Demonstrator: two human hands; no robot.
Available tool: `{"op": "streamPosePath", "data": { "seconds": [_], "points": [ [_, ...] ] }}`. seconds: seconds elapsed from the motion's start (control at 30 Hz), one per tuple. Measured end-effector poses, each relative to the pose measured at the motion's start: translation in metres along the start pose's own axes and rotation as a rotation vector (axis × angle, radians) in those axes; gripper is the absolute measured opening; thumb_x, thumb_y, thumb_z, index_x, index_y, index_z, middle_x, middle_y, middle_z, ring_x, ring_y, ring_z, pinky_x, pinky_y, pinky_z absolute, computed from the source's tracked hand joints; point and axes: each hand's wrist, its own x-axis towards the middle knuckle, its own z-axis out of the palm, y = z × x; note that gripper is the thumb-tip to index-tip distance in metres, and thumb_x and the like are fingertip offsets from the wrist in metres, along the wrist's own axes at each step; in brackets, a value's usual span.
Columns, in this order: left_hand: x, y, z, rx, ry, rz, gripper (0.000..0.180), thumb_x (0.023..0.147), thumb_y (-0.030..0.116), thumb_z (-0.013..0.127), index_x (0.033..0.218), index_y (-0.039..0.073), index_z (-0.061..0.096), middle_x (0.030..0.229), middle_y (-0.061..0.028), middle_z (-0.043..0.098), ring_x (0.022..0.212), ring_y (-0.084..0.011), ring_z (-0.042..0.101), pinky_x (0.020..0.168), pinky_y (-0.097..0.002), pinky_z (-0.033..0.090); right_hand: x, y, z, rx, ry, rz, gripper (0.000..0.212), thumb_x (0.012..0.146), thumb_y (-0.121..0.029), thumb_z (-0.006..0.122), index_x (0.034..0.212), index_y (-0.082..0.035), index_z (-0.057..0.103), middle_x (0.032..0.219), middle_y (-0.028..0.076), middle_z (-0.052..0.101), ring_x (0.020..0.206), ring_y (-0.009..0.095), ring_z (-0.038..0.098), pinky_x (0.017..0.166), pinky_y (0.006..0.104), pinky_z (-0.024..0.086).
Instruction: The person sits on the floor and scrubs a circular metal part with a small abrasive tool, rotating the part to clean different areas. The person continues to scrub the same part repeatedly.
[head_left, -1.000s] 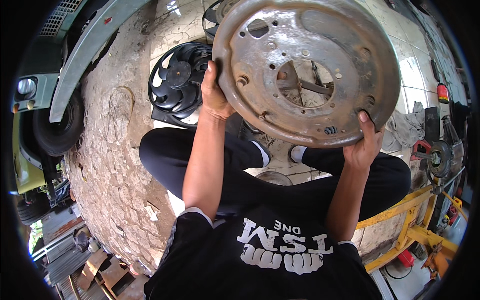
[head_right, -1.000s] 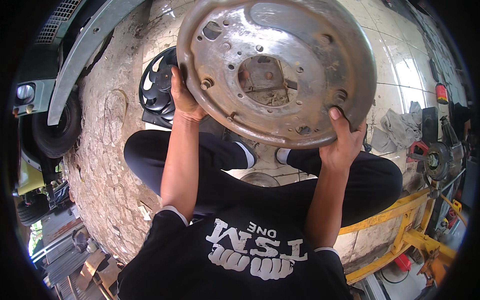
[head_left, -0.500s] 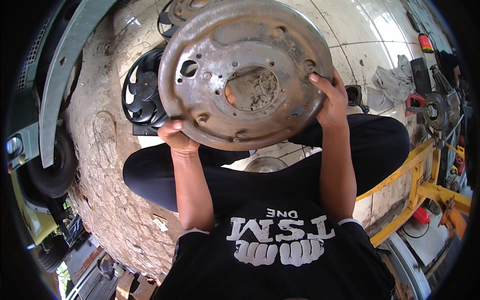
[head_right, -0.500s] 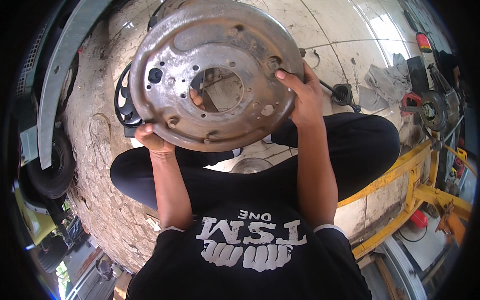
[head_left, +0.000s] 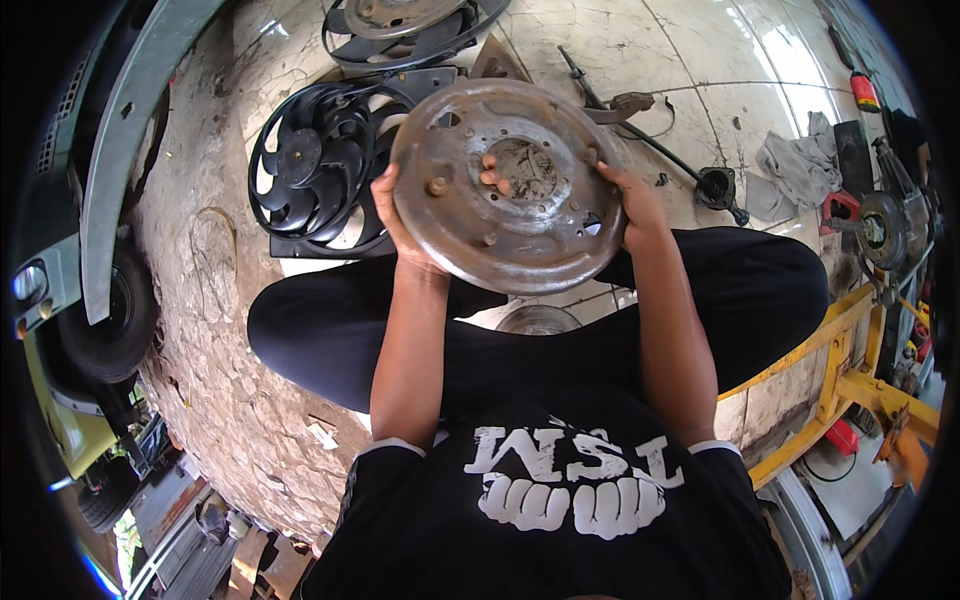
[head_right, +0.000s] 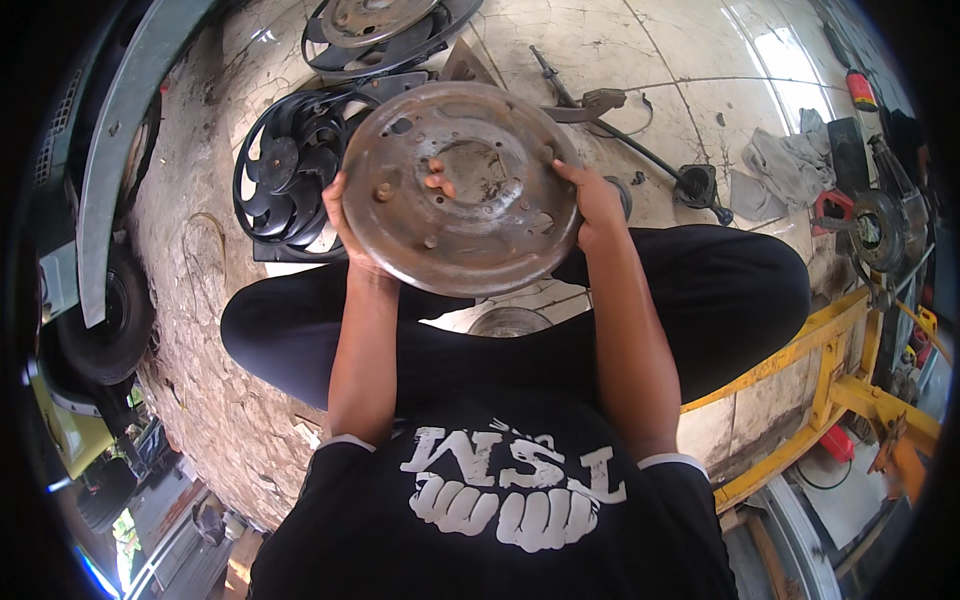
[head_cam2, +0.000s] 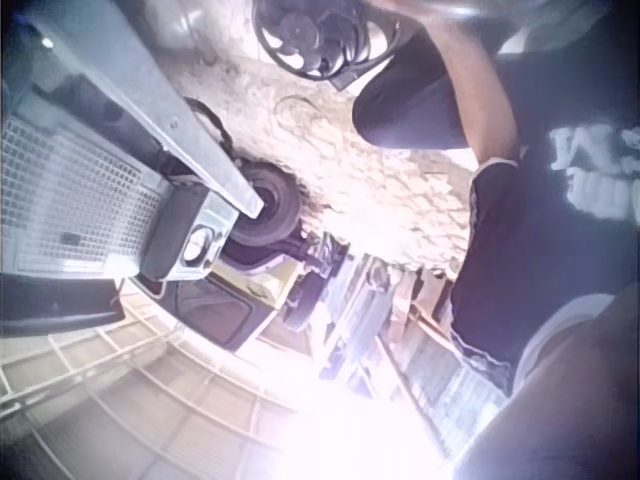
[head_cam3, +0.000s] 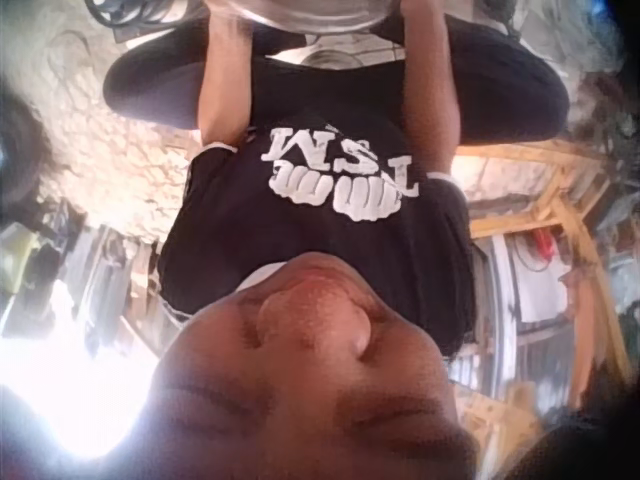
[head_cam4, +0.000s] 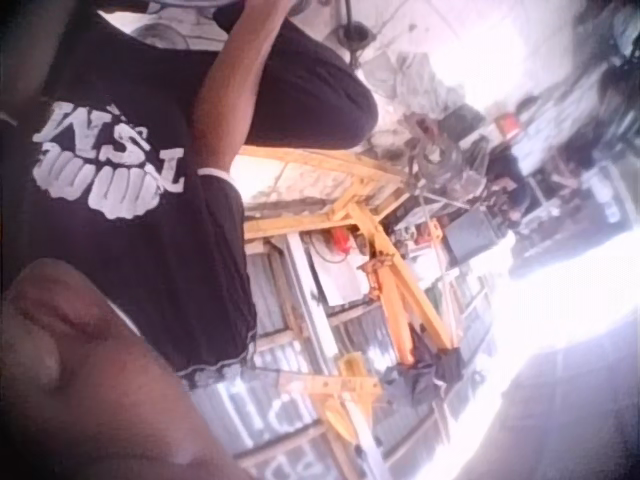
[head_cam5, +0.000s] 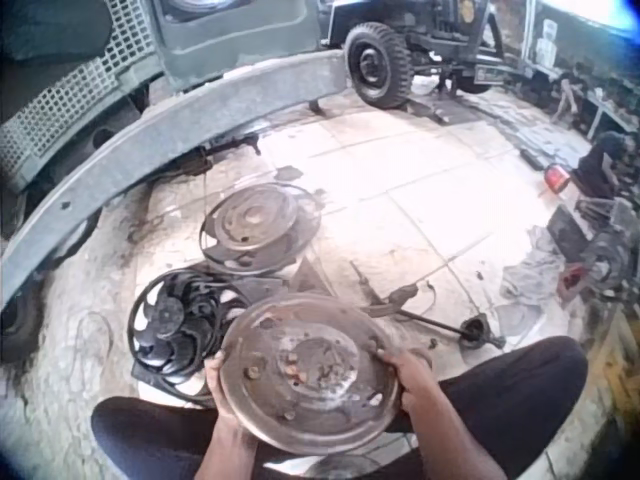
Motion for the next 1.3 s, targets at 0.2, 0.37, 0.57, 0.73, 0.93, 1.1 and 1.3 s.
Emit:
{"op": "streamPosePath", "data": {
  "seconds": [0.2,0.37,0.57,0.73,0.93,1.1,1.3],
  "points": [
    [0.002,-0.023,-0.008,0.015,0.084,0.032,0.083,0.083,0.055,0.059,0.143,0.0,0.044,0.109,-0.0254,0.065,0.089,-0.0372,0.067,0.08,-0.0548,0.057,0.051,0.035,-0.022,-0.399,0.587,-0.48,0.041,0.096,-0.007,0.066,0.136,-0.002,0.057,0.136,0.018,0.063,0.117,0.022,0.064,0.098,0.035,0.051],
    [-0.009,-0.035,-0.018,0.029,0.135,0.068,0.081,0.083,0.052,0.06,0.143,-0.001,0.045,0.113,-0.0246,0.066,0.093,-0.0384,0.068,0.084,-0.0563,0.057,-0.011,0.025,0.037,-0.243,0.193,-0.607,0.043,0.097,-0.006,0.066,0.139,-0.005,0.053,0.121,0.012,0.067,0.095,0.014,0.064,0.081,0.027,0.051],
    [-0.005,-0.064,-0.041,0.119,0.21,0.133,0.078,0.084,0.05,0.065,0.138,-0.004,0.05,0.114,-0.0207,0.066,0.103,-0.0336,0.067,0.092,-0.0504,0.055,-0.051,0.038,0.066,-0.214,-0.061,-0.265,0.042,0.097,-0.013,0.07,0.134,-0.001,0.055,0.1,0.004,0.068,0.075,0.01,0.061,0.064,0.0252,0.046],
    [0.001,-0.067,-0.054,0.137,0.233,0.184,0.07,0.086,0.05,0.066,0.131,-0.004,0.057,0.107,-0.0154,0.067,0.101,-0.0302,0.067,0.095,-0.0462,0.053,-0.076,0.053,0.057,0.011,-0.036,-0.057,0.042,0.095,-0.018,0.075,0.13,-0.004,0.056,0.089,0.001,0.065,0.073,0.012,0.063,0.056,0.0265,0.046],
    [0.0,-0.068,-0.065,0.136,0.318,0.154,0.07,0.086,0.051,0.062,0.13,-0.003,0.055,0.107,-0.0153,0.065,0.099,-0.031,0.064,0.095,-0.0463,0.052,-0.095,0.088,0.059,-0.296,0.038,-0.162,0.034,0.093,-0.021,0.079,0.117,-0.004,0.062,0.087,0.002,0.068,0.055,0.007,0.055,0.045,0.0212,0.037],
    [-0.007,-0.078,-0.099,-0.028,0.471,0.109,0.067,0.085,0.051,0.062,0.125,-0.002,0.056,0.1,-0.0135,0.064,0.096,-0.0303,0.062,0.094,-0.0457,0.051,-0.094,0.102,0.056,-0.278,-0.007,-0.117,0.027,0.093,-0.017,0.078,0.104,-0.001,0.06,0.082,0.004,0.067,0.055,0.006,0.052,0.047,0.023,0.039],
    [-0.011,-0.076,-0.077,-0.007,0.533,0.12,0.069,0.084,0.052,0.065,0.126,-0.001,0.056,0.105,-0.0139,0.065,0.098,-0.0305,0.063,0.096,-0.0458,0.051,-0.094,0.108,0.059,-0.339,0.013,-0.059,0.026,0.095,-0.019,0.077,0.098,-0.004,0.056,0.076,0.001,0.063,0.049,0.005,0.047,0.043,0.0227,0.034]
  ]
}}
